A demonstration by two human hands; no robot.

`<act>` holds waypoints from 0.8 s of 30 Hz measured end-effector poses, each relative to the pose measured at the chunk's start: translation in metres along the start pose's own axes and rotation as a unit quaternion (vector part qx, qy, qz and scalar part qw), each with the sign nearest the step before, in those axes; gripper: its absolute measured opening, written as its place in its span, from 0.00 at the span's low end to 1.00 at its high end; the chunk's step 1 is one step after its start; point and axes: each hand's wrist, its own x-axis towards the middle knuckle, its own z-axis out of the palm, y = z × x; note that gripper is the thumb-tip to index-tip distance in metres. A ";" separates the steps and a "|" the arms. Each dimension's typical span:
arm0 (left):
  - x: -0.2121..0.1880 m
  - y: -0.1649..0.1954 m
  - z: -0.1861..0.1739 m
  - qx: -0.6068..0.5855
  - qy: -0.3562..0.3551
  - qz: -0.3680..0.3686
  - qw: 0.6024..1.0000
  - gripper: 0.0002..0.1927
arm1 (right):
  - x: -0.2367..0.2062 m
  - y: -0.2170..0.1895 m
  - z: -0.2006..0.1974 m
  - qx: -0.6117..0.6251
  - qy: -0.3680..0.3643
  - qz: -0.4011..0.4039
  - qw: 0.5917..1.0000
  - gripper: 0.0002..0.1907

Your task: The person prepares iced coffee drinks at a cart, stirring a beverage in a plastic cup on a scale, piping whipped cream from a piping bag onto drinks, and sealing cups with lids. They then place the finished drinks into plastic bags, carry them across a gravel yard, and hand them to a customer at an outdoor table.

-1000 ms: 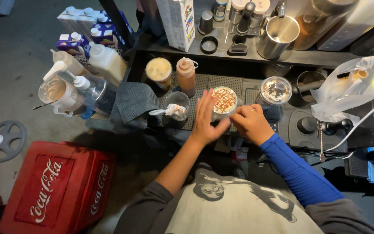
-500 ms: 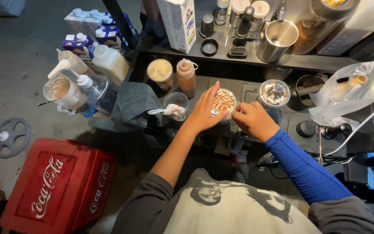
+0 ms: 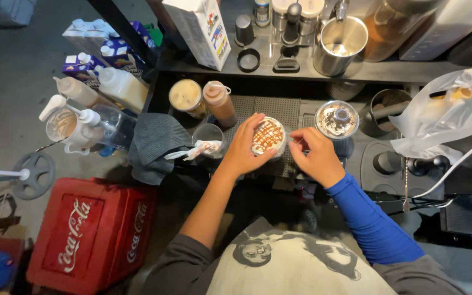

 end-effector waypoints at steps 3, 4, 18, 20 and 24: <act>0.000 0.005 0.001 -0.008 0.006 -0.027 1.000 0.44 | 0.002 0.010 0.004 0.022 0.015 0.024 0.999 0.09; 0.001 0.006 0.001 -0.006 0.011 -0.035 0.999 0.43 | 0.003 0.012 0.004 0.025 0.014 0.030 0.999 0.10; 0.007 0.011 0.011 0.066 0.019 -0.061 0.996 0.22 | 0.010 0.007 0.015 0.050 -0.025 -0.036 0.998 0.19; 0.007 0.010 0.012 0.066 0.013 -0.067 0.995 0.23 | 0.012 0.005 0.013 0.054 -0.027 -0.033 0.998 0.18; 0.002 0.007 0.011 0.056 0.030 -0.058 0.996 0.36 | 0.014 0.000 0.007 0.063 -0.027 0.020 0.997 0.17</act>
